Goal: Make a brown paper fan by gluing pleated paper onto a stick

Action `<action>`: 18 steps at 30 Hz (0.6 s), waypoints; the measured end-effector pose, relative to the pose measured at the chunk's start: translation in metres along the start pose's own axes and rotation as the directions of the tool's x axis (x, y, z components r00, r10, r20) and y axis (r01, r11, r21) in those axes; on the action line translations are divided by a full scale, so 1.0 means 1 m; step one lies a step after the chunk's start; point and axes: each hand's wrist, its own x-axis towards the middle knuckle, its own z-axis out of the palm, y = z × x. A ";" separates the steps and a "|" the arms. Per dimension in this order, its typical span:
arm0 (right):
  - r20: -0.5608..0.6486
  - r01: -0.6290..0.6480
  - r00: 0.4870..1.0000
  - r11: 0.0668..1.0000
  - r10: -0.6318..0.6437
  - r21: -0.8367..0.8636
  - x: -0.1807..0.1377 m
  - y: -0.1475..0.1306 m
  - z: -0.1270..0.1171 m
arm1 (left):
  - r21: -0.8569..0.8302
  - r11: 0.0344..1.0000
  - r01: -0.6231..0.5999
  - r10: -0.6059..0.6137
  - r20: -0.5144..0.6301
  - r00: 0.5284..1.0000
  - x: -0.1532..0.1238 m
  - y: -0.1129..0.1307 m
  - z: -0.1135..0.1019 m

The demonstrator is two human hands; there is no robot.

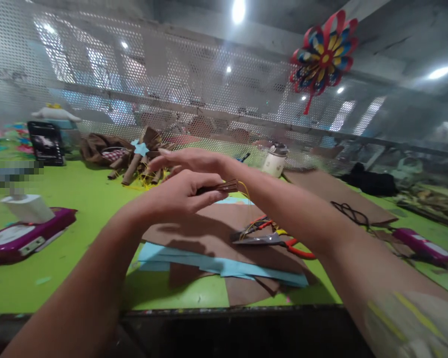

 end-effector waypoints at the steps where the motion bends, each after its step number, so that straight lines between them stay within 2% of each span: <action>1: 0.096 0.071 0.993 0.997 -0.073 0.021 0.006 -0.008 0.004 | 0.013 0.999 0.030 -0.030 0.022 0.999 0.000 -0.002 0.001; 3: 0.264 0.194 0.946 0.981 -0.191 0.016 0.019 -0.014 0.015 | 0.027 0.997 0.071 -0.073 0.084 0.994 0.002 -0.008 0.006; 4: 0.286 0.222 0.936 0.975 -0.205 -0.029 0.024 -0.014 0.020 | 0.030 0.996 0.083 -0.086 0.124 0.989 0.003 -0.010 0.008; 7: 0.228 0.234 0.954 0.960 -0.195 -0.156 0.033 -0.005 0.024 | 0.003 0.996 0.087 -0.085 0.230 0.969 0.004 -0.016 0.011; 10: 0.212 0.129 0.972 0.982 -0.099 -0.135 0.027 0.012 0.000 | -0.001 0.994 0.111 -0.106 0.281 0.954 0.004 -0.019 0.010; 11: 0.197 -0.009 0.980 0.995 0.028 -0.101 0.023 0.019 -0.013 | -0.003 0.992 0.128 -0.122 0.292 0.949 0.004 -0.020 0.010; 14: 0.121 -0.128 0.983 0.987 0.139 -0.092 -0.001 0.046 -0.043 | -0.016 0.982 0.187 -0.171 0.330 0.928 0.007 -0.025 0.011; 15: 0.065 -0.149 0.986 0.986 0.154 -0.068 -0.013 0.056 -0.046 | -0.016 0.979 0.202 -0.186 0.329 0.926 0.008 -0.026 0.012; 16: -0.022 -0.157 0.987 0.986 0.158 0.057 -0.026 0.066 -0.046 | -0.017 0.977 0.212 -0.196 0.316 0.928 0.010 -0.028 0.013; 18: -0.018 -0.112 0.992 0.917 0.129 0.382 -0.056 0.084 -0.032 | -0.023 0.973 0.228 -0.215 0.257 0.942 0.012 -0.030 0.014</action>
